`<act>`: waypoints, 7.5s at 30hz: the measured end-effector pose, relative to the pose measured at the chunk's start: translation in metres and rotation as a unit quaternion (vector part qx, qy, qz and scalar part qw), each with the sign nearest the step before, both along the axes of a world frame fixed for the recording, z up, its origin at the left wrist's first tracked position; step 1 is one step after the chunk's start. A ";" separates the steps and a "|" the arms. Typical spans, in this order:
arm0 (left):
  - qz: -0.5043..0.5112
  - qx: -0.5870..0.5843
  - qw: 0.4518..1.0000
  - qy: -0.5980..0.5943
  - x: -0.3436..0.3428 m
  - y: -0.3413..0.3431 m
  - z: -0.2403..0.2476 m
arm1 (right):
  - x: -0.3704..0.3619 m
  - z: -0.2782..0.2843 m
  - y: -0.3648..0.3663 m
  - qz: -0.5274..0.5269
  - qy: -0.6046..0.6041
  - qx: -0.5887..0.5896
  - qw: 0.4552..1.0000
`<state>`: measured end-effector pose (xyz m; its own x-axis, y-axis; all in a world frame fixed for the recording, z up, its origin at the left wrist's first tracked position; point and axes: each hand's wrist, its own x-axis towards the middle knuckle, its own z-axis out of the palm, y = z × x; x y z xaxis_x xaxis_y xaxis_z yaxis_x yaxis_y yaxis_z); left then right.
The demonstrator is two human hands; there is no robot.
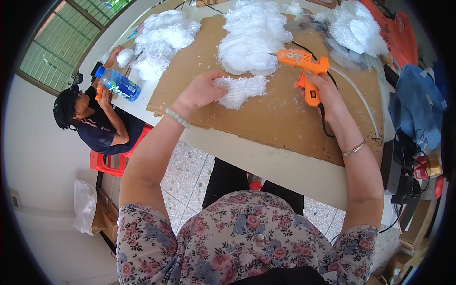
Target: Applying hot glue to paper templates and attaching white stuffing material to create a cloud-like craft.
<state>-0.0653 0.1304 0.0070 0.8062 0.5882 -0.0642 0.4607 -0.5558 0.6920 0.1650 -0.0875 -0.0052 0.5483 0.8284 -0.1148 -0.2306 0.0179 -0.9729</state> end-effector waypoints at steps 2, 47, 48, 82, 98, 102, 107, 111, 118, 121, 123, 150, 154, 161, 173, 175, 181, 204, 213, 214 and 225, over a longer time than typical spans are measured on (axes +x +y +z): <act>0.010 -0.084 0.996 -0.036 -0.001 0.004 -0.006 | -0.001 0.002 0.001 0.001 0.003 0.003 1.000; 0.288 -0.101 0.863 -0.403 -0.104 0.075 -0.036 | -0.003 -0.005 0.002 0.008 0.014 0.013 1.000; 0.290 -0.100 0.862 -0.404 -0.107 0.081 -0.038 | -0.006 0.000 0.002 0.003 0.011 0.016 1.000; -0.019 0.430 0.875 -0.220 -0.019 0.053 -0.012 | -0.007 0.006 -0.012 -0.005 0.080 0.080 0.994; -0.149 0.006 0.919 -0.365 0.067 -0.156 0.018 | -0.029 0.075 -0.037 0.141 0.190 0.340 0.910; -0.115 -0.053 0.905 -0.405 0.065 -0.164 0.025 | -0.039 0.073 -0.038 0.150 0.192 0.339 0.909; -0.061 0.145 0.902 -0.401 0.050 -0.169 0.035 | -0.044 0.072 -0.039 0.142 0.194 0.318 0.917; -0.043 0.258 0.891 -0.371 0.037 -0.171 0.041 | -0.049 0.071 -0.035 0.140 0.187 0.303 0.924; -0.023 0.306 0.862 -0.404 0.012 -0.174 0.024 | -0.053 0.070 -0.035 0.221 0.263 0.328 0.880; 0.001 0.240 0.871 -0.430 0.012 -0.177 0.016 | -0.059 0.067 -0.034 0.230 0.272 0.330 0.874; 0.010 0.235 0.873 -0.428 0.011 -0.184 0.015 | -0.062 0.063 -0.033 0.239 0.262 0.325 0.877; 0.068 0.366 0.881 -0.292 -0.044 -0.209 0.006 | -0.070 0.051 -0.023 0.190 0.271 0.243 0.912; 0.055 0.124 0.942 -0.306 -0.018 -0.196 -0.010 | -0.045 0.055 -0.026 0.166 0.235 0.266 0.920; 0.098 0.034 0.909 -0.404 0.039 -0.184 -0.005 | -0.044 0.048 -0.022 0.140 0.267 0.240 0.923; 0.042 -0.019 0.932 -0.359 0.027 -0.158 -0.013 | -0.060 0.033 -0.009 0.145 0.238 0.198 0.940; 0.035 -0.006 0.935 -0.352 0.024 -0.155 -0.016 | -0.063 0.031 -0.009 0.151 0.237 0.198 0.939; 0.038 -0.024 0.937 -0.346 0.019 -0.153 -0.025 | -0.073 0.026 -0.012 0.162 0.186 0.202 0.948; 0.084 -0.270 0.871 -0.402 0.003 -0.150 -0.020 | -0.077 0.022 -0.010 0.158 0.204 0.174 0.950; 0.090 -0.267 0.885 -0.371 -0.004 -0.151 -0.020 | -0.079 0.021 -0.012 0.164 0.214 0.166 0.949; 0.079 -0.273 0.887 -0.364 -0.005 -0.150 -0.020 | -0.079 0.023 -0.012 0.152 0.209 0.148 0.955; 0.135 -0.126 0.860 -0.475 -0.008 -0.093 -0.015 | -0.048 0.022 -0.008 0.024 -0.007 0.147 0.989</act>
<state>-0.0735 0.0372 -0.0075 0.4005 0.8267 0.3953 -0.2911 -0.2942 0.9103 0.1166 -0.0958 0.0172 0.5082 0.8493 0.1426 -0.2250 0.2907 -0.9300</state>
